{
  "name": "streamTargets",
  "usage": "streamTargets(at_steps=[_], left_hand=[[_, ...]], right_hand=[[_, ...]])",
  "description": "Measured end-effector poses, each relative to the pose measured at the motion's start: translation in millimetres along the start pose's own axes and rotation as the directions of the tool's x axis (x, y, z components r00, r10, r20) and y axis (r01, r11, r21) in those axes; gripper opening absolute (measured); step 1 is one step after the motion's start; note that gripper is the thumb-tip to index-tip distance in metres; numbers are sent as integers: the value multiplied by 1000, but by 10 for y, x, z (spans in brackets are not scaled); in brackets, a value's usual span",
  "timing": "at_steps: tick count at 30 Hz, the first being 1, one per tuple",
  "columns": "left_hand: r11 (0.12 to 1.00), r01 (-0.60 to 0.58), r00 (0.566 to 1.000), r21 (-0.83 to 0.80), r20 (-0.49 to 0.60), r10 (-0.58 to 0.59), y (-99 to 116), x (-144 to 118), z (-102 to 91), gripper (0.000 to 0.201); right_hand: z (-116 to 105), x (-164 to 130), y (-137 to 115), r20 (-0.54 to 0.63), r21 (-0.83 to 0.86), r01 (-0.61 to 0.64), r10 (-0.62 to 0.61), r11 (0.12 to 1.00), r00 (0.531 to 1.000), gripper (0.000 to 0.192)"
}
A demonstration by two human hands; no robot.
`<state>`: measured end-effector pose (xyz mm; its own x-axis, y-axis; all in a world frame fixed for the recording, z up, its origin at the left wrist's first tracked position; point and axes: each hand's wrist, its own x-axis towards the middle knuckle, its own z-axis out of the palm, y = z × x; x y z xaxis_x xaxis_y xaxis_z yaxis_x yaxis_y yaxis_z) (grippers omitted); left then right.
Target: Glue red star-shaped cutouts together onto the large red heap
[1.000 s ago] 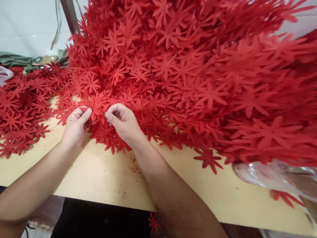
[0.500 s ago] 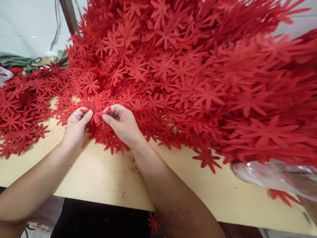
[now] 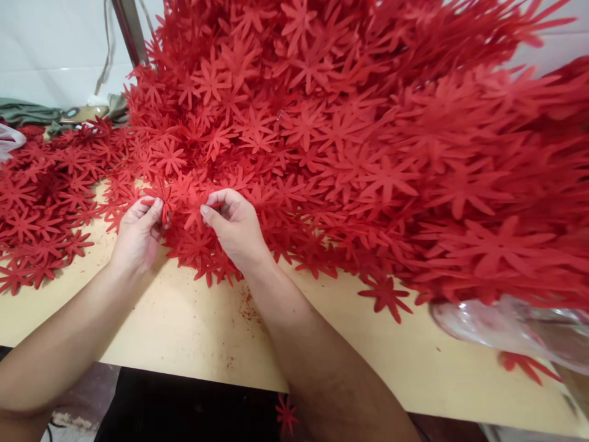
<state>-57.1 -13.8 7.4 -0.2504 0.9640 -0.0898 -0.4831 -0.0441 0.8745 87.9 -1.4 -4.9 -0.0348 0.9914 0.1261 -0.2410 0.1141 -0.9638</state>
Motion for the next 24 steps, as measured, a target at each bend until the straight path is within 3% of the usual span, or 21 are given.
streamTargets(at_steps=[6,11,18,24], left_hand=[[999,-32,999,-15,-25,32,90,84,-67,20],[999,-4,991,39,132,-2,22,29,-45,29],[997,10,993,74,120,-19,-7,15,-54,31],[995,0,986,96,165,-16,-56,3,-53,33]], right_hand=[[-179,104,-20,-215,34,100,-90,994,972,15],[-120,60,-78,-146,-18,104,-106,994,984,15],[-70,17,-69,-93,-164,109,-126,980,988,17],[-86,37,-33,-149,-254,178,-220,951,964,27]])
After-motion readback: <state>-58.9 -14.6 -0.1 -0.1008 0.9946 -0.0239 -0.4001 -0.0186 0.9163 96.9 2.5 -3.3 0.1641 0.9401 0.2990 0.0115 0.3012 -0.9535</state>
